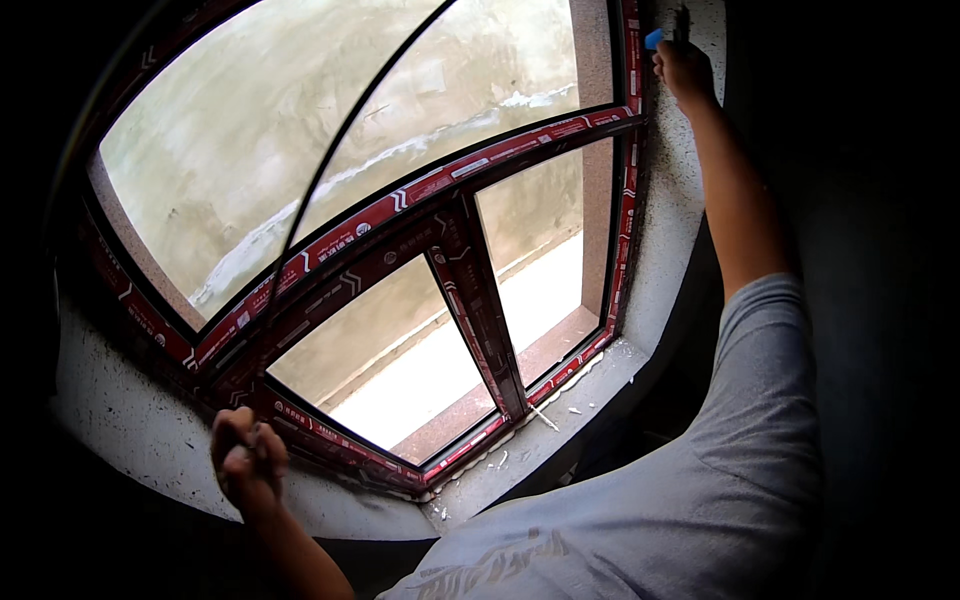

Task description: The person installs a window frame into a wall opening, using a utility knife to trim excess sealant around the perimeter. They repeatedly scrape and smooth the sealant along the top, sides, and bottom edges of the frame.

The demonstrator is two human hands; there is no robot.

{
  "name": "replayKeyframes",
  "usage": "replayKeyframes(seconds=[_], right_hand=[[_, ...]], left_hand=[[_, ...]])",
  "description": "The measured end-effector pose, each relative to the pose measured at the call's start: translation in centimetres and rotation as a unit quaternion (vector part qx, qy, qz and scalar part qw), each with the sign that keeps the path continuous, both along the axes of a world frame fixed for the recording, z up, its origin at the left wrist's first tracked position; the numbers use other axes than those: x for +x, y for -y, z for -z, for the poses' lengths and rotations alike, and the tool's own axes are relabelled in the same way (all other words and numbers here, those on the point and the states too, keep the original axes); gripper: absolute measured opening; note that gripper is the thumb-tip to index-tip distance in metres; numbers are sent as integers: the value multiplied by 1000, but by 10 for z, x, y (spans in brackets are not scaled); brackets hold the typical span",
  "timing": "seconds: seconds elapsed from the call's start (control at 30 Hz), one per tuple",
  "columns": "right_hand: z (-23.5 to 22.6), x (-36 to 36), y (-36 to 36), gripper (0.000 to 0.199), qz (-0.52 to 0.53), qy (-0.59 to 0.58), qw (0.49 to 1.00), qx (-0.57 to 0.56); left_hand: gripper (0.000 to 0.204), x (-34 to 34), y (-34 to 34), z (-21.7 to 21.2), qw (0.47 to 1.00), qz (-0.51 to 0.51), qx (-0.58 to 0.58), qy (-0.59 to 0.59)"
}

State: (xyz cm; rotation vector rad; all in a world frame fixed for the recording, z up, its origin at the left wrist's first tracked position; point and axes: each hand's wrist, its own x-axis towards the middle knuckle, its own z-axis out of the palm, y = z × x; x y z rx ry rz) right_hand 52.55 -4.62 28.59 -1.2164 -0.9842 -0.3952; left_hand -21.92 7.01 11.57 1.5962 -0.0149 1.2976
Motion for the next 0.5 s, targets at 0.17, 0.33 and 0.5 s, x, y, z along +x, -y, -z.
replayKeyframes(seconds=[0.17, 0.33, 0.5], right_hand=[[94, -74, 52, 22, -202, -157, 963, 81], [179, -218, 100, 10, -302, -114, 943, 85], [251, -295, 122, 18, -279, -213, 936, -22]], left_hand=[[8, 57, 16, 85, 946, -9, 67, -318], [14, 154, 38, 152, 919, 12, 192, -343], [40, 206, 52, 221, 898, 151, 122, -395]])
